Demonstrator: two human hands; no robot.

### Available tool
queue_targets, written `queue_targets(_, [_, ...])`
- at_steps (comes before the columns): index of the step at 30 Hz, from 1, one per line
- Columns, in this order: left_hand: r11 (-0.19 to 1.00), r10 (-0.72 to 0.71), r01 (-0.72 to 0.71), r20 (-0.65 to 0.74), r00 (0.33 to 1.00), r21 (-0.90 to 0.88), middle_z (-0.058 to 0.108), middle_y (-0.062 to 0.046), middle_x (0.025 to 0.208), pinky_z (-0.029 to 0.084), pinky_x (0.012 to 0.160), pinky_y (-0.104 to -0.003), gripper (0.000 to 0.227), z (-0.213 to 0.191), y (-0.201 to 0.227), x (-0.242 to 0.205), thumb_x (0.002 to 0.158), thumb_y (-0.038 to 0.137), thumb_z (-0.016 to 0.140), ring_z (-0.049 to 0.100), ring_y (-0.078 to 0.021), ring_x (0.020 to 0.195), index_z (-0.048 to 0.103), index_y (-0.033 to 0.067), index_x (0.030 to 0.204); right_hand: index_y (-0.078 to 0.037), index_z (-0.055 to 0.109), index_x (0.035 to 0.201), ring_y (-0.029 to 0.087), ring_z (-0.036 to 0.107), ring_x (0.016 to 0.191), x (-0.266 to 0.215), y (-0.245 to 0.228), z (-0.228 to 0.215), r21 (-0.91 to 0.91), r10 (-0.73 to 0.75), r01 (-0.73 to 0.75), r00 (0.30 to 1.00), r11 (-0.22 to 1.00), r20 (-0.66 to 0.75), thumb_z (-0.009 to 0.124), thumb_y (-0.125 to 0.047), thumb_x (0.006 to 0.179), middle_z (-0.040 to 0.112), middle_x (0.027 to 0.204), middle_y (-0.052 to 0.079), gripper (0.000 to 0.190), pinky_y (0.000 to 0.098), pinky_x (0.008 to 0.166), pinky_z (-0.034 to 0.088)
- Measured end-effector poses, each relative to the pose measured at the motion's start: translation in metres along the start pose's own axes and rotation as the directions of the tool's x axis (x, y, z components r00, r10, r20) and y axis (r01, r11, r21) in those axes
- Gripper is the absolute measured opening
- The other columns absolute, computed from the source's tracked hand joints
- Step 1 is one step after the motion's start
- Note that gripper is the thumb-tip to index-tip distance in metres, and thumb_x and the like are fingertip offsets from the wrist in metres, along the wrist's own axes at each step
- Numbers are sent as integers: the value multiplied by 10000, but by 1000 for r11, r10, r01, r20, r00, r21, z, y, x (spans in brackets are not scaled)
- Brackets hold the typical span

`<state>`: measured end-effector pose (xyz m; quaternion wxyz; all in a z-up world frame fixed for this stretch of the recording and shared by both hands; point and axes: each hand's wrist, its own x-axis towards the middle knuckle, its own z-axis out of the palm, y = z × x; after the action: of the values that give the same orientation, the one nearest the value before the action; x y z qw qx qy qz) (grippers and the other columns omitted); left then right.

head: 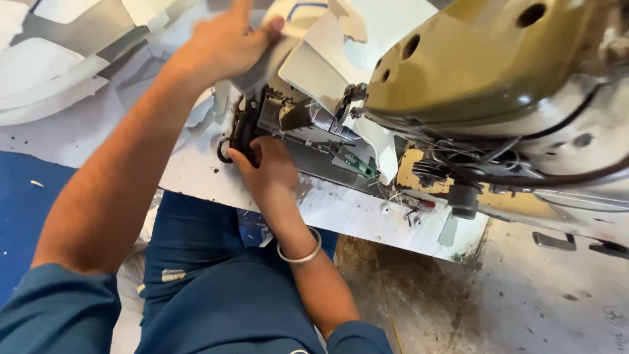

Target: The person sits at a sewing machine and repeatedly sews white fabric masks with blue and gray accents. They feed each mask under the needle, guide it through the machine, and then use scissors to trim the thread before stacking the finished masks.

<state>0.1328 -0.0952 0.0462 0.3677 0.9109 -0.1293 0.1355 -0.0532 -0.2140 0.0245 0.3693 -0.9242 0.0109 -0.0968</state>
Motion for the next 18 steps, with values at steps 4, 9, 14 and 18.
queue_targets(4, [667,-112,518,615,781,-536,768,-69,1017,546,789,-326,373,-5,11,21,992,373,640,715,-163,906,582,227,1330,-65,697,908,322,686,694,1,-1,-8,-285,286,-228,941,931,181,881,-360,769,714,766,100,374,410,606,517])
queue_targets(9, [904,50,20,152,987,-427,689,-163,1012,526,762,-352,316,-9,-5,10,1060,283,754,678,-257,925,653,-4,1146,-87,702,879,199,688,660,-37,39,-15,-56,406,-420,824,906,396,781,-351,792,709,732,42,289,337,549,501])
queue_targets(14, [879,391,-440,-251,885,-182,585,-75,797,450,647,-384,254,-58,41,-16,994,92,841,548,-247,678,756,141,1228,-37,650,897,131,574,571,-56,40,-12,414,507,-758,647,504,569,782,-393,884,619,703,35,380,275,504,452])
queue_targets(18, [883,392,-463,-423,817,-74,594,-49,1111,512,823,-390,353,-46,42,-42,1036,50,786,639,-253,946,629,176,1325,-73,522,1054,89,523,634,-20,5,-7,483,262,-416,897,770,355,690,-342,960,549,749,-6,331,243,545,422])
